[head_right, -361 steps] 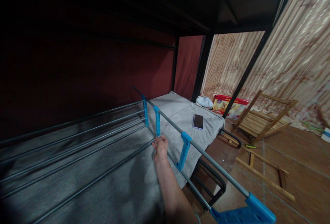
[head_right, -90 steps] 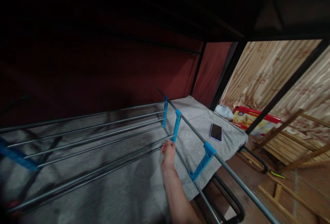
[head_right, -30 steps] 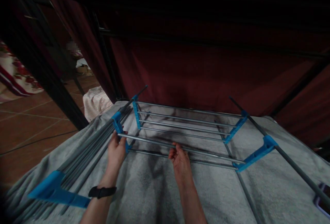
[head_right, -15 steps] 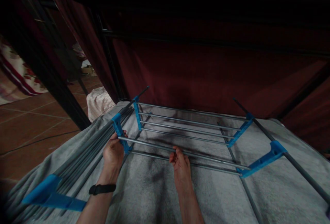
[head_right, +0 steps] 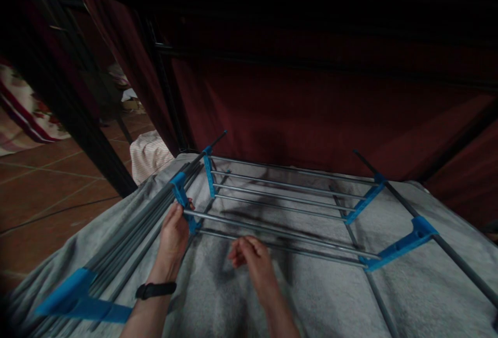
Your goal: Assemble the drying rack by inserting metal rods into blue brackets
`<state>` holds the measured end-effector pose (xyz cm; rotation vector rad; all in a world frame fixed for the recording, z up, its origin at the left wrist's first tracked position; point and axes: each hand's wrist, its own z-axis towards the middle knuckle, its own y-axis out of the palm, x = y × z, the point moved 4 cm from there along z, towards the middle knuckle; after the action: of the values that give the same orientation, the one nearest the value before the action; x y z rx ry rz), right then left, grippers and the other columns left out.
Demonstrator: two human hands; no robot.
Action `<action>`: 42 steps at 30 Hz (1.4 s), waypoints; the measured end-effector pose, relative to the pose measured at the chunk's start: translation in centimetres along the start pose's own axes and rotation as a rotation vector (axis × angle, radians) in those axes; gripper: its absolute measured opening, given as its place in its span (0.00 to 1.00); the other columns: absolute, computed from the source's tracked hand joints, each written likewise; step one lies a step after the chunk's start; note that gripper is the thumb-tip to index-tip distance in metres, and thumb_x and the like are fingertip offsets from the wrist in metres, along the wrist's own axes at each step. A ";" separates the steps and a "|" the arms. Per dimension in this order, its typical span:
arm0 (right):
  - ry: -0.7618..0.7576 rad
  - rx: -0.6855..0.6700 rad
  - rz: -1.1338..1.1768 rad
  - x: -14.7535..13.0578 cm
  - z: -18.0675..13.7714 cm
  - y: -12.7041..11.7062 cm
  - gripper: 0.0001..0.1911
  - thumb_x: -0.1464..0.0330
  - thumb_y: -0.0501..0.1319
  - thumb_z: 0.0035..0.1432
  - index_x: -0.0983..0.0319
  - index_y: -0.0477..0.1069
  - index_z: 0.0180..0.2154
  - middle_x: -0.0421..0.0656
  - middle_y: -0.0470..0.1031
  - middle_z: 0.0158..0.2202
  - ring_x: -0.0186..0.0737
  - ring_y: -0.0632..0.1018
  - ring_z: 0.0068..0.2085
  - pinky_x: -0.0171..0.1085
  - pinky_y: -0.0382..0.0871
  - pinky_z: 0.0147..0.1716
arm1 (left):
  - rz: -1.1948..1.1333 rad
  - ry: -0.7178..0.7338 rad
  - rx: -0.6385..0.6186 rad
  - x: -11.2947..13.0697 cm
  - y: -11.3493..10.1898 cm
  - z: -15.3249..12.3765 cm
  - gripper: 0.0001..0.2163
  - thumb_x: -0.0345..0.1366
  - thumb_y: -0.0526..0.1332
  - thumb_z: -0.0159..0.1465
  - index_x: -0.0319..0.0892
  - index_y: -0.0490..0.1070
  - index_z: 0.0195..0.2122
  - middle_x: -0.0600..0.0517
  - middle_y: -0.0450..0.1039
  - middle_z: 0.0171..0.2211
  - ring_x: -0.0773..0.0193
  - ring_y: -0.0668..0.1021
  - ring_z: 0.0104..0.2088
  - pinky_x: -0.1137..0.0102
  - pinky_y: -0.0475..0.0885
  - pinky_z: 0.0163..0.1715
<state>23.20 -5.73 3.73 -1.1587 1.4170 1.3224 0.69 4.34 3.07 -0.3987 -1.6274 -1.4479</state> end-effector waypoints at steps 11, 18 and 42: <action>-0.568 -0.202 -1.440 -5.3 5.0 11.4 0.18 0.69 0.47 0.70 0.58 0.64 0.57 0.48 0.74 0.48 0.44 0.76 0.48 0.42 0.71 0.46 | -0.061 -0.067 0.019 0.3 0.1 -0.3 0.18 0.42 0.76 0.46 0.41 0.77 0.35 0.53 0.77 0.34 0.68 0.76 0.35 0.75 0.71 0.40; -0.619 -0.427 -1.501 -6.6 5.8 11.3 0.28 0.73 0.42 0.68 0.56 0.49 0.67 0.48 0.73 0.50 0.45 0.78 0.44 0.42 0.72 0.41 | -0.139 -0.093 0.038 0.0 0.2 0.0 0.19 0.46 0.76 0.44 0.41 0.77 0.33 0.53 0.78 0.34 0.66 0.77 0.38 0.74 0.71 0.42; -0.586 -0.477 -1.521 -7.1 7.3 10.9 0.33 0.75 0.45 0.64 0.54 0.47 0.68 0.49 0.75 0.46 0.45 0.79 0.41 0.43 0.71 0.41 | -0.054 -0.006 0.069 0.0 0.0 0.1 0.17 0.44 0.75 0.49 0.42 0.77 0.34 0.55 0.73 0.33 0.70 0.72 0.33 0.77 0.69 0.36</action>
<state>13.95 2.16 12.33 -1.4340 -0.3569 0.6764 0.71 4.41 3.09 -0.3221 -1.6999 -1.4268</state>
